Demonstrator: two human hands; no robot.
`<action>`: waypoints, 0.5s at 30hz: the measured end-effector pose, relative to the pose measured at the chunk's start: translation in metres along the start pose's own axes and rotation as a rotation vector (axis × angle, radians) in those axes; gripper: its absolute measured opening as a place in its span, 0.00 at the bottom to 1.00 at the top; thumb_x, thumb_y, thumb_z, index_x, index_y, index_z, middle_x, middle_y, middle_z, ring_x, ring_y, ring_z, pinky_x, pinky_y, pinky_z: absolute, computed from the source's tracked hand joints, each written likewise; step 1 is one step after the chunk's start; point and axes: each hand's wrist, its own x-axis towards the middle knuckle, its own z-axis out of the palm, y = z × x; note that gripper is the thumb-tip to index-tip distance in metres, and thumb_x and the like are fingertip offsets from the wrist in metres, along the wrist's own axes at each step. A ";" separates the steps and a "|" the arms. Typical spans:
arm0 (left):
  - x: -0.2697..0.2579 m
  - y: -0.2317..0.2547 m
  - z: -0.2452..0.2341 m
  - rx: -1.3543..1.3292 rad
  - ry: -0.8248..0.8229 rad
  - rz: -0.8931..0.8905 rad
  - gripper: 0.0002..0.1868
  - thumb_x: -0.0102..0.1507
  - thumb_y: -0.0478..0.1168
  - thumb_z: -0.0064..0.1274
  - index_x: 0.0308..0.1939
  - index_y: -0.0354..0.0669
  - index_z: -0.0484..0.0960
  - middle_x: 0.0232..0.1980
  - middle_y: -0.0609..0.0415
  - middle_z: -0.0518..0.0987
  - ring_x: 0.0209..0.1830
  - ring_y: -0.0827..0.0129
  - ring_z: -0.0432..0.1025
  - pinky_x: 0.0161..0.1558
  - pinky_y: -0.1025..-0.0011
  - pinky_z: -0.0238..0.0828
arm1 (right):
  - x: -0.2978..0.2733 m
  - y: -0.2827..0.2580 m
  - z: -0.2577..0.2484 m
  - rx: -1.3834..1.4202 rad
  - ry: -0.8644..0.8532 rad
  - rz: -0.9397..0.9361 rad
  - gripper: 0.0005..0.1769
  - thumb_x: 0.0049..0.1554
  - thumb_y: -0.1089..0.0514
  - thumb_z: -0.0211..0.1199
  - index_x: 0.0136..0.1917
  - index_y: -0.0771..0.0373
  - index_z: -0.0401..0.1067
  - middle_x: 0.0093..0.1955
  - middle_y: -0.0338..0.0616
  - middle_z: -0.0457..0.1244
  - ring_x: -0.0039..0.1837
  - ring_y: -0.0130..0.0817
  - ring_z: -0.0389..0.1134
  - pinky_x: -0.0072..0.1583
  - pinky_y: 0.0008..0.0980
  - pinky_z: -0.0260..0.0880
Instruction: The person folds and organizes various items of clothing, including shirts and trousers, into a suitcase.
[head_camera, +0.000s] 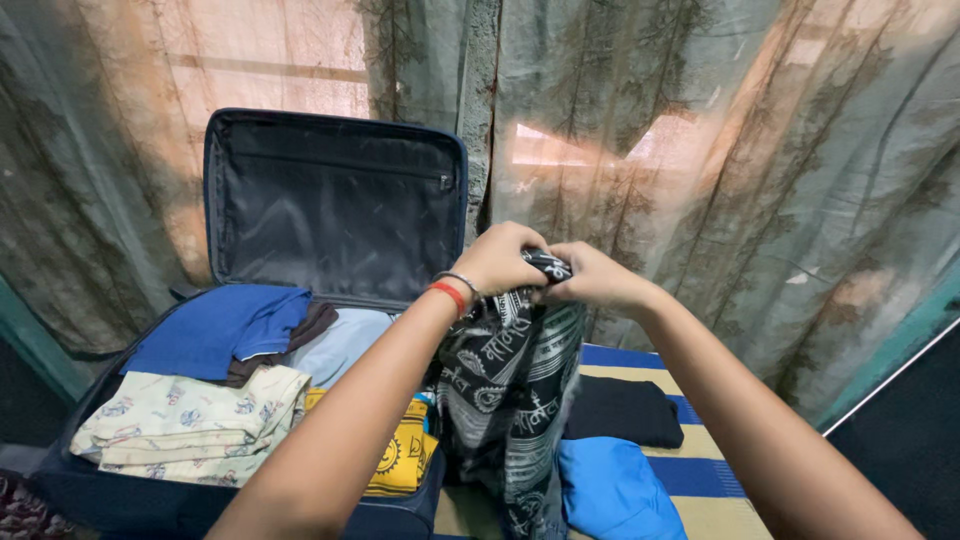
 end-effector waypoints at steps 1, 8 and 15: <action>-0.003 -0.008 -0.001 -0.110 0.023 -0.002 0.20 0.50 0.44 0.68 0.42 0.37 0.88 0.36 0.49 0.86 0.36 0.69 0.80 0.43 0.70 0.75 | 0.002 0.005 -0.003 0.036 0.027 -0.011 0.23 0.46 0.64 0.73 0.56 0.70 0.75 0.47 0.37 0.69 0.50 0.23 0.66 0.55 0.27 0.67; -0.045 -0.060 0.003 -0.644 -0.238 -0.187 0.34 0.58 0.44 0.70 0.62 0.32 0.75 0.49 0.59 0.82 0.47 0.77 0.74 0.51 0.72 0.74 | -0.005 0.007 -0.018 0.296 0.112 0.127 0.15 0.50 0.67 0.66 0.52 0.67 0.78 0.46 0.34 0.72 0.47 0.21 0.69 0.52 0.23 0.68; -0.061 -0.093 0.027 -0.808 -0.008 -0.271 0.14 0.60 0.40 0.62 0.47 0.36 0.84 0.43 0.61 0.83 0.42 0.79 0.74 0.48 0.75 0.71 | -0.006 0.015 -0.017 0.459 0.240 0.237 0.13 0.60 0.54 0.66 0.52 0.66 0.79 0.47 0.37 0.71 0.47 0.23 0.68 0.52 0.26 0.68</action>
